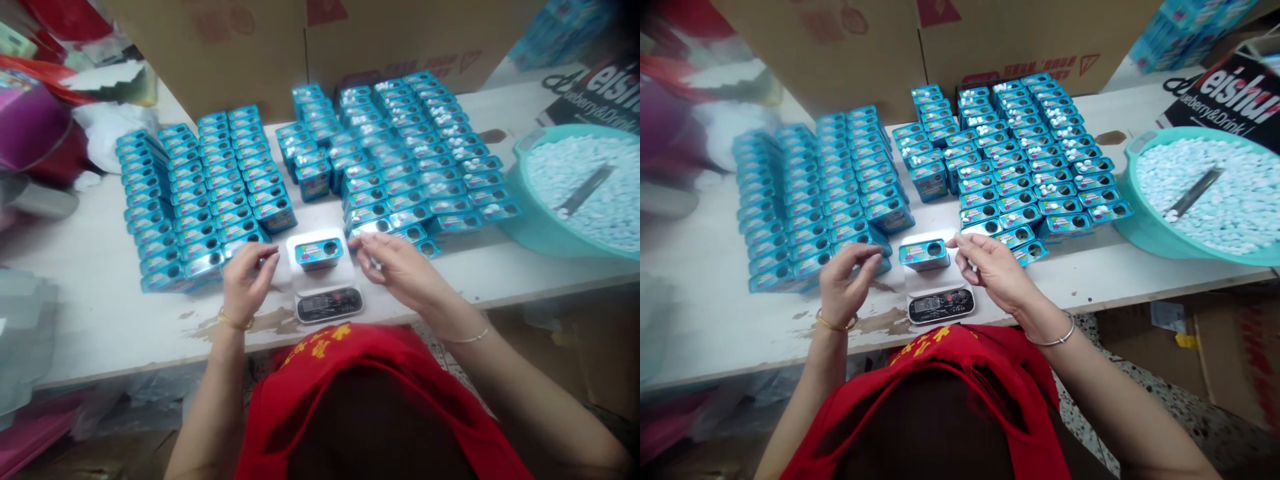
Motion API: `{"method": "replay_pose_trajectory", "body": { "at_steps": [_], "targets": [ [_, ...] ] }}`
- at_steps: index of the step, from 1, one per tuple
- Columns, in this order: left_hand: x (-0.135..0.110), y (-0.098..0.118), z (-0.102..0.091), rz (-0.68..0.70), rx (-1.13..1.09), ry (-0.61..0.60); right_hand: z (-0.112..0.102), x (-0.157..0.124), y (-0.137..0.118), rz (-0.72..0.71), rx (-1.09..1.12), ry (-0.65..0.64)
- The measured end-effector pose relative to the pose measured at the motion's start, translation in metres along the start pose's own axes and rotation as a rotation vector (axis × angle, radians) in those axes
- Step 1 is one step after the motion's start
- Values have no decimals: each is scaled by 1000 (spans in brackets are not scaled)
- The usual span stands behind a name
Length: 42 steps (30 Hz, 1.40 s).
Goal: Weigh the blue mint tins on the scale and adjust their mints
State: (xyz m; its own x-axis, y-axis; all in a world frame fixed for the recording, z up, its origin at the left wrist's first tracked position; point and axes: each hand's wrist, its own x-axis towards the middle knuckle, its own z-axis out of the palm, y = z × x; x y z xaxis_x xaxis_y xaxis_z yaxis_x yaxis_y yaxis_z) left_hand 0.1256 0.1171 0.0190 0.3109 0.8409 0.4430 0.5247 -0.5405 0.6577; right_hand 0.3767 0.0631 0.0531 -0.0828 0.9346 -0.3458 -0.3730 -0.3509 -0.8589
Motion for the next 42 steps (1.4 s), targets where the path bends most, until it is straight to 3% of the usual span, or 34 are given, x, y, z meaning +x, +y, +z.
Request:
{"method": "replay_pose_trajectory", "body": {
  "at_steps": [7,13,17,20,25,29,32,42],
  "targets": [
    [-1,1,1,14,-12,0,12,6,-6,-27,-215,-70],
    [-4,-1,-1,9,0,3,21,20,-7,-286,-602,-79],
    [-5,-3,-1,-2,5,3,19,27,-3,-322,-713,-33],
    [-5,-4,-1,-4,2,3,18,25,-6,-299,-579,-14],
    [-5,-5,-3,-9,7,8,7,4,-8,-14,-70,-25],
    [-4,-4,-4,-16,12,11,-13,-21,10,158,138,-10],
    [-2,-2,-3,-17,5,2,-26,-36,29,262,173,25],
    [13,13,2,33,29,-42,-49,-53,73,288,109,92]
  ]
}}
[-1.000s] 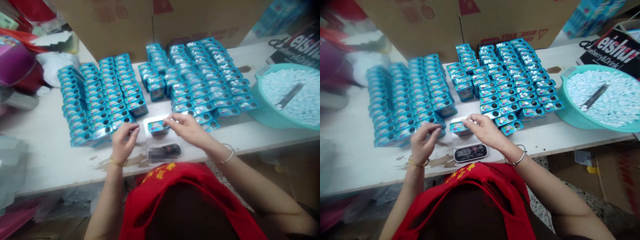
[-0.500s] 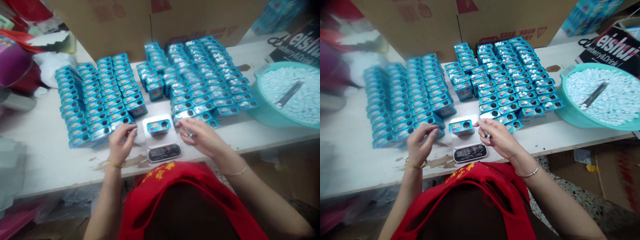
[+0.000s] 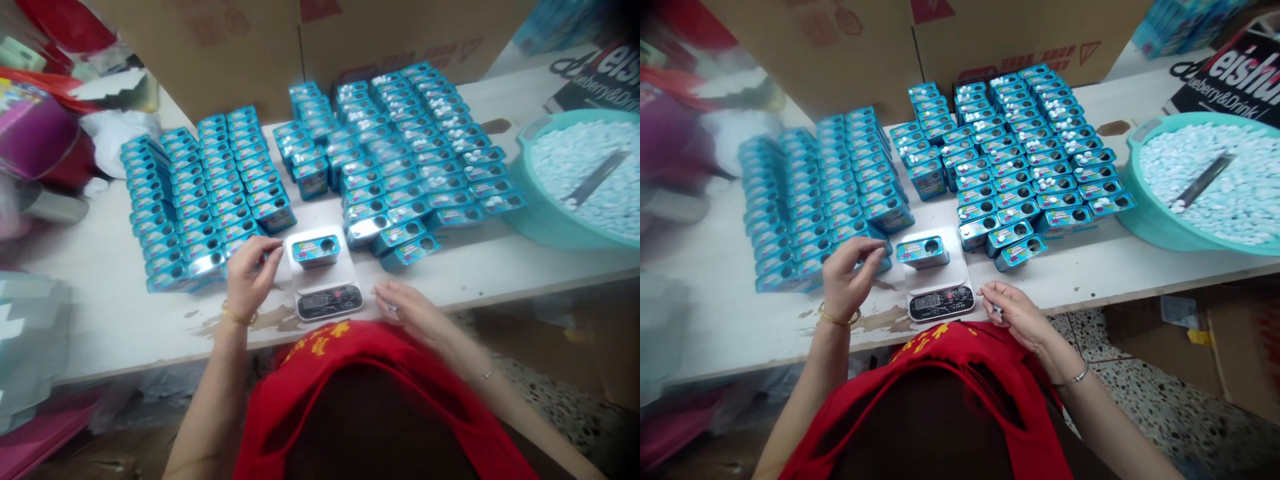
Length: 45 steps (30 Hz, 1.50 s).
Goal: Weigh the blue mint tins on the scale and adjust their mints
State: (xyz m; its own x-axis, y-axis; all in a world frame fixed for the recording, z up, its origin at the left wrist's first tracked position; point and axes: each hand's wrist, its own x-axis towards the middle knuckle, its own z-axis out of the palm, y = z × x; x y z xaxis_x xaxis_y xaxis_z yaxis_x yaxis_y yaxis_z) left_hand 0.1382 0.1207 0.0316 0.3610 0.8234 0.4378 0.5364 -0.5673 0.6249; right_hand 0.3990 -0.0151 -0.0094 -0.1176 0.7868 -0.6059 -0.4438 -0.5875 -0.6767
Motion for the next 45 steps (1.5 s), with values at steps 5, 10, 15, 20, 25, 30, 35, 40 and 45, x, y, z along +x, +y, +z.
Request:
{"method": "replay_pose_trajectory", "body": {
  "at_steps": [5,10,15,20,25,30,35,40,45],
  "targets": [
    [11,8,9,66,26,-92,-12,8,14,20,21,63],
    [19,15,29,163,262,-383,-12,15,24,43,41,89],
    [32,8,30,192,397,-371,-13,17,28,61,66,103],
    [41,20,15,306,354,-277,2,18,18,10,147,28],
    [31,46,20,552,507,-363,37,38,0,22,372,-113],
    [25,50,18,527,599,-316,60,52,-12,54,530,-103],
    [22,46,17,509,585,-321,68,49,-20,59,596,-95],
    [21,31,20,445,554,-347,63,45,-15,-27,487,-118],
    [41,-3,12,177,465,-221,55,41,-8,-69,357,-53]
  ]
}}
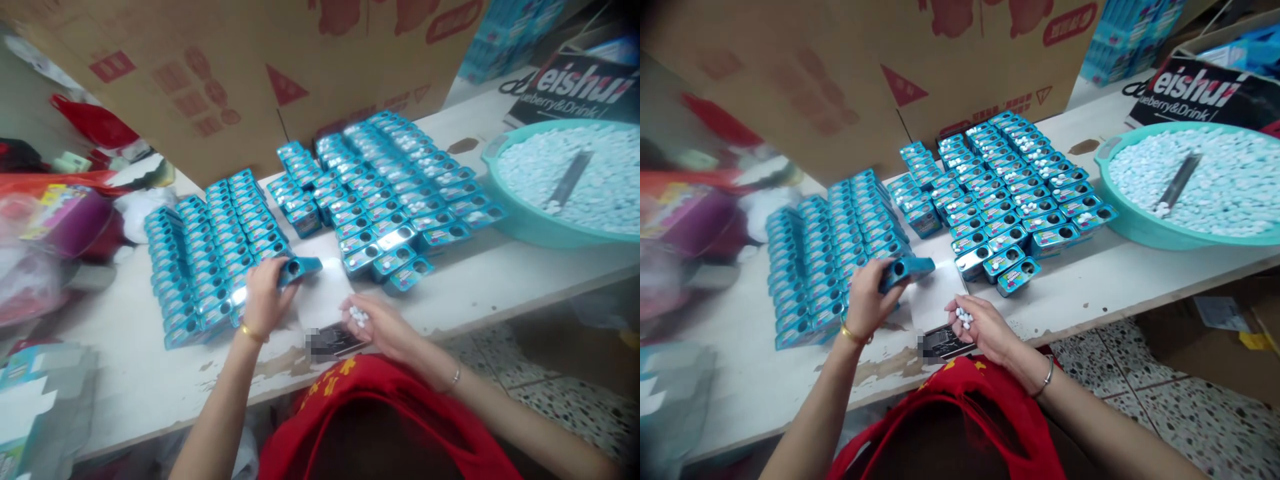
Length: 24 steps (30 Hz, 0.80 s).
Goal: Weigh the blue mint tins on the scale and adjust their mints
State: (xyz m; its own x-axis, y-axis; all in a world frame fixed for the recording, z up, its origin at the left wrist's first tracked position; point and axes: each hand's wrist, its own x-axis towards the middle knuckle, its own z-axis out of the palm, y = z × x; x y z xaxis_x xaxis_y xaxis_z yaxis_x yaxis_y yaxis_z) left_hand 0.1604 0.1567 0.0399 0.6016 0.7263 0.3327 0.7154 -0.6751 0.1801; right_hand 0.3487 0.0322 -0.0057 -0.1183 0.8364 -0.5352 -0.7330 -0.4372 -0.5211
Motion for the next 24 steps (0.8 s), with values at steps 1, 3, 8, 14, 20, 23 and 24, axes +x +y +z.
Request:
{"method": "replay_pose_trajectory", "body": {
  "at_steps": [1,3,8,14,20,23,24],
  "targets": [
    [4,-8,2,-36,23,-7,-2,-1,0,1,-7,0],
    [11,-21,5,-77,100,-48,-5,-2,1,0,-20,-3],
    [18,-33,11,-96,288,-175,-14,-4,4,31,-30,64],
    [27,-29,4,-115,415,-248,-16,-6,3,32,-56,99],
    [29,-22,-2,-100,457,-318,-21,-5,0,11,-72,77],
    [24,-20,3,-129,489,-335,-28,-3,4,34,-65,87],
    [22,-20,4,-139,498,-339,-30,-3,5,36,-64,85]
  ]
}}
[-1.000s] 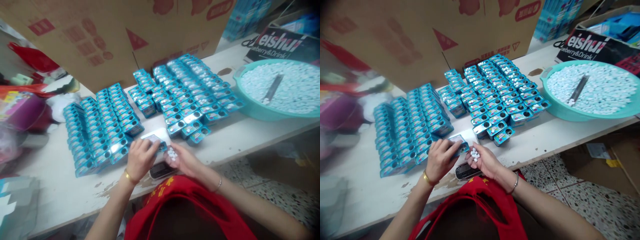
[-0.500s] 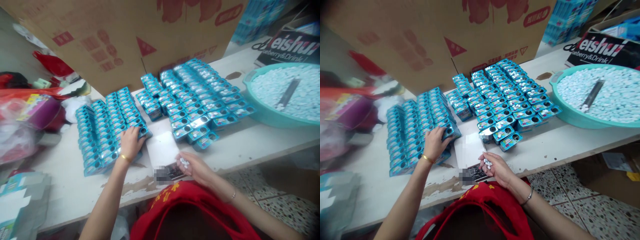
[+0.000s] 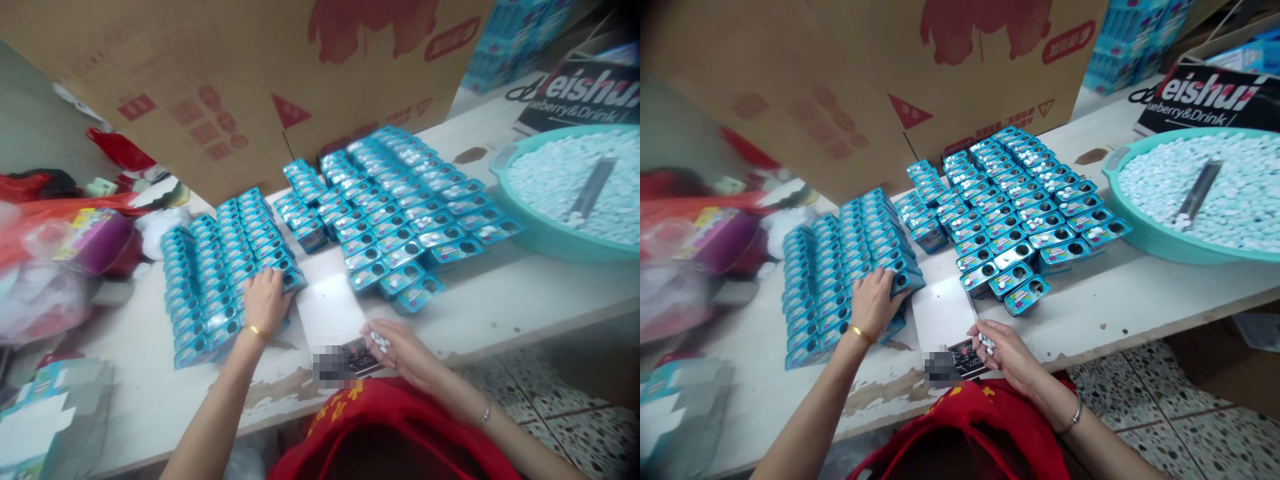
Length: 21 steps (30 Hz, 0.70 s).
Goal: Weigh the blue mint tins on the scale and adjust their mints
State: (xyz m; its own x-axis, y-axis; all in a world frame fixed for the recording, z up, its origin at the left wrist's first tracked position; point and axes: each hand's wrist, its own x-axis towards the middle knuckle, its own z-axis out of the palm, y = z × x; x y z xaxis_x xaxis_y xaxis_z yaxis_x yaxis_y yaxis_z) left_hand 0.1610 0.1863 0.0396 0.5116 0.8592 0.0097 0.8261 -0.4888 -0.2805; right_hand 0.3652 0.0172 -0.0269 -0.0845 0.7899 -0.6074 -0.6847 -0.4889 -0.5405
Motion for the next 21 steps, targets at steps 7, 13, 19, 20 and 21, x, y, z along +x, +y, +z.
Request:
{"method": "replay_pose_trajectory", "body": {
  "at_steps": [7,13,19,20,21],
  "targets": [
    [16,3,-8,63,-156,133,-12,-1,5,-14,-16,-2],
    [98,21,-11,146,-171,131,-15,-5,6,-23,-8,38],
    [139,37,2,189,-97,125,-21,-7,7,-58,4,43],
    [137,38,0,204,-92,123,-22,-7,7,-59,6,48],
    [134,38,-3,220,-89,118,-22,-9,6,-56,10,53]
  ]
}}
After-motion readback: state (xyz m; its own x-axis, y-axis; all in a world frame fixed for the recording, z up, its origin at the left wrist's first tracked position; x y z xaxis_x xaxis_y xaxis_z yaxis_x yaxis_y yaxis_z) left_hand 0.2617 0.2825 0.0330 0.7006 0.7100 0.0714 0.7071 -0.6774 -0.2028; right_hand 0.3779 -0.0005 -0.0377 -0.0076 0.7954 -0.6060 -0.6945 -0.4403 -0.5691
